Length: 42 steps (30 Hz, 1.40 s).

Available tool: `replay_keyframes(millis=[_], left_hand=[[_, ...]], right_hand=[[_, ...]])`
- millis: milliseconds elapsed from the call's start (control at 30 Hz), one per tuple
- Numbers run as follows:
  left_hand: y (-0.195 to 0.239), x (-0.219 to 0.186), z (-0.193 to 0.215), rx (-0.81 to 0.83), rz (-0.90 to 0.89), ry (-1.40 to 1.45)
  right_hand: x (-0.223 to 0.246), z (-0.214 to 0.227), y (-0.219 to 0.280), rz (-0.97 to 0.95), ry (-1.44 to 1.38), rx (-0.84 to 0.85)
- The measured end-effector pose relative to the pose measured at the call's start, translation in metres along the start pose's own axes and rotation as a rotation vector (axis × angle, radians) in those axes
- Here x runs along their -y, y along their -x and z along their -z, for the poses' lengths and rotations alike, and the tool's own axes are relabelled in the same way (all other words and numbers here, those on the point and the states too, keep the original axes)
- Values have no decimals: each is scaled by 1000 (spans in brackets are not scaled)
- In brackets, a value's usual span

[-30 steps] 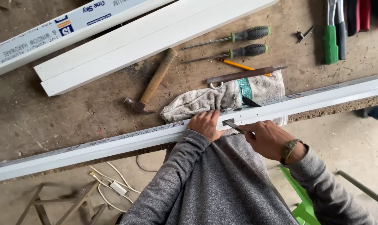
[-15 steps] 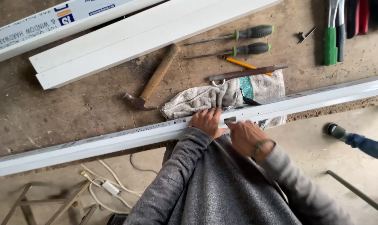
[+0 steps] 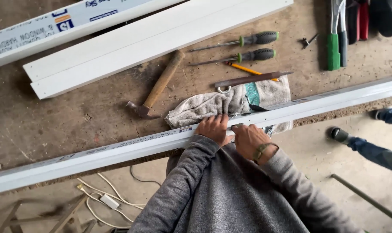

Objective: Filing a rectangular slot in an aluminum window frame profile using a hand file to smooth the edges.

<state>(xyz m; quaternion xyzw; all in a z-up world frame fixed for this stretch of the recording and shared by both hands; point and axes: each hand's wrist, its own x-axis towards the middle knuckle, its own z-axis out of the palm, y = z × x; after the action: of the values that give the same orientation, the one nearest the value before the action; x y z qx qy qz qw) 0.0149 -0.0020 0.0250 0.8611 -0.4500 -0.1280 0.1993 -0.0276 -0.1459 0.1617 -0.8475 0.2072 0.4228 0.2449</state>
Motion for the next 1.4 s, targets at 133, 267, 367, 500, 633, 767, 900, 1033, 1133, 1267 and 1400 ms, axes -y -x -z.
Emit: replay_keyframes(millis=[133, 267, 367, 500, 633, 767, 900, 1033, 1133, 1267, 1400], left_hand=[[1, 0, -5, -57, 61, -12], [6, 9, -24, -49, 13, -90], [-3, -1, 21, -48, 57, -5], [-2, 1, -11, 168, 151, -30], [-2, 1, -13, 186, 177, -42], [-9, -6, 40, 206, 109, 40], [-11, -8, 47, 187, 121, 40], [-8, -6, 36, 166, 93, 33], [3, -1, 16, 132, 107, 22], [-3, -2, 22, 114, 104, 33], [-2, 2, 8, 112, 117, -10]], right_hand=[[18, 41, 50, -37, -18, 78], [-35, -52, -41, 21, 25, 38], [5, 69, 63, -18, -69, 153], [-26, 99, 99, -74, 14, -3], [-37, 88, 95, 66, -47, -63], [-31, 72, 81, 70, -73, 16], [-45, 24, 31, 150, -98, 29], [-35, 53, 59, 106, -54, 15], [-32, 55, 67, 63, -39, 52], [-32, 28, 33, 128, -40, 44], [-49, -12, -14, 187, 58, -32]])
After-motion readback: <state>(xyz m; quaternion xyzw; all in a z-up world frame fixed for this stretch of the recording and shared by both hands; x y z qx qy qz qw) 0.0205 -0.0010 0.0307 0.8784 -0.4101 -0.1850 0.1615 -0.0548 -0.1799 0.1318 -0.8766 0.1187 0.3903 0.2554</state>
